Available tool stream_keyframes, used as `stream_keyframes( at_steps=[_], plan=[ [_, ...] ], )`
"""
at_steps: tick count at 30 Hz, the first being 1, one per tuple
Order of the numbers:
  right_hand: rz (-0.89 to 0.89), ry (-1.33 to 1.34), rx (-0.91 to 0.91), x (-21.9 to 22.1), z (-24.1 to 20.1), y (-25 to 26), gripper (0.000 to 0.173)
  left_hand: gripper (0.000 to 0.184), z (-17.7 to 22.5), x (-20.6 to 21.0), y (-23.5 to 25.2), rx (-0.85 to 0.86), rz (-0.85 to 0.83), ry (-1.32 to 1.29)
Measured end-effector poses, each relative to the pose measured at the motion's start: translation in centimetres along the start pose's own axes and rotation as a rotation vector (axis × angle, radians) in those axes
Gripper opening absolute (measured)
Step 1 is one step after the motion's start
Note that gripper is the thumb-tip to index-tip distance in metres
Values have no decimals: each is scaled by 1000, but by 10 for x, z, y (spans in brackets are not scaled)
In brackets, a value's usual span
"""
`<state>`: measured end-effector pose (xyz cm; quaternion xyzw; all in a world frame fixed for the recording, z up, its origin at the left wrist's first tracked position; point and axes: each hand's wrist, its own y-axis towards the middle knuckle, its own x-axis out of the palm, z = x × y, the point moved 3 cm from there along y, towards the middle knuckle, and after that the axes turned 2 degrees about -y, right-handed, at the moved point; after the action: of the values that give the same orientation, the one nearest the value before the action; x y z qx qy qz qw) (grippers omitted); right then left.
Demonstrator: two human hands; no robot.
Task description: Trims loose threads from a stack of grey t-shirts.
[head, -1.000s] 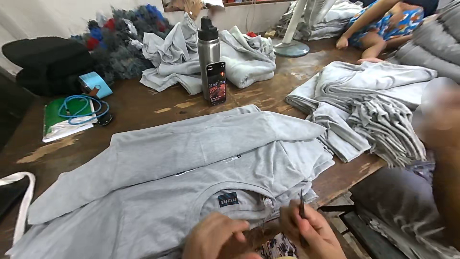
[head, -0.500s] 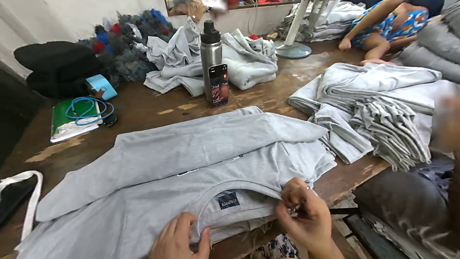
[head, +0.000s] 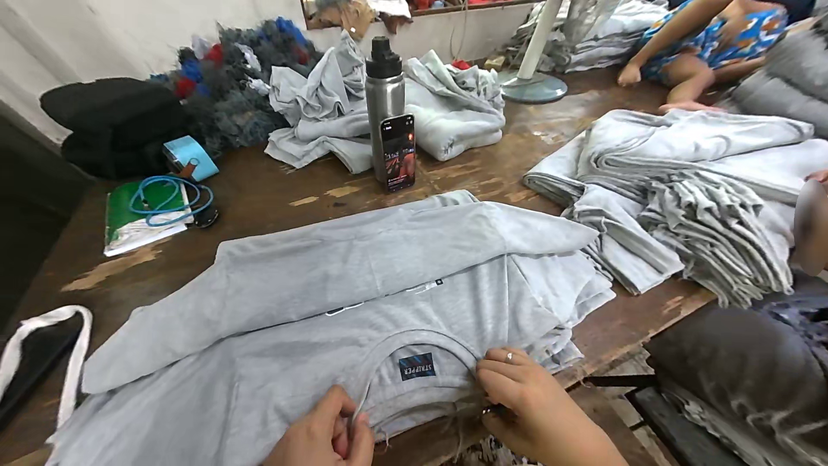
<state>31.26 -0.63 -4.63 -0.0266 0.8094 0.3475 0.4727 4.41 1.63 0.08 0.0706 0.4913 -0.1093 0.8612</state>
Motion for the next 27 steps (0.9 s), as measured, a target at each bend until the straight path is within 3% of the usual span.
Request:
stream_keyframes(
  at_steps=[3, 7, 10, 11, 13, 15, 18, 21, 24, 27],
  plan=[
    [-35, 28, -4, 5, -2, 5, 10, 15, -7, -2, -1, 61, 10, -64],
    [-31, 81, 8, 9, 2, 2, 10, 24, -10, -5, -6, 187, 449, -192],
    [-30, 91, 4, 9, 1, 2, 9, 16, -14, 6, 0, 237, 641, -531],
    [-32, 85, 6, 9, 1, 3, 9, 9, -13, 10, 3, 194, 634, -736],
    [-39, 73, 12, 8, 0, 3, 9, 19, -10, 18, 9, 58, 529, -1232],
    [-31, 61, 3, 6, -3, 6, 10, 23, -10, 23, 11, -45, 452, -1512],
    [55, 148, -46, 0, -15, 17, 12, 8, -13, 27, 9, -29, 426, -1500],
    [141, 258, -107, 9, -37, 35, 14, 30, -13, 29, 7, 52, 415, -1407],
    [192, 331, -208, 27, -57, 55, 5, 32, -12, 33, 4, 111, 418, -1367],
    [209, 341, -316, 40, -69, 70, 10, 36, -13, 35, -1, 133, 381, -1341]
  ],
)
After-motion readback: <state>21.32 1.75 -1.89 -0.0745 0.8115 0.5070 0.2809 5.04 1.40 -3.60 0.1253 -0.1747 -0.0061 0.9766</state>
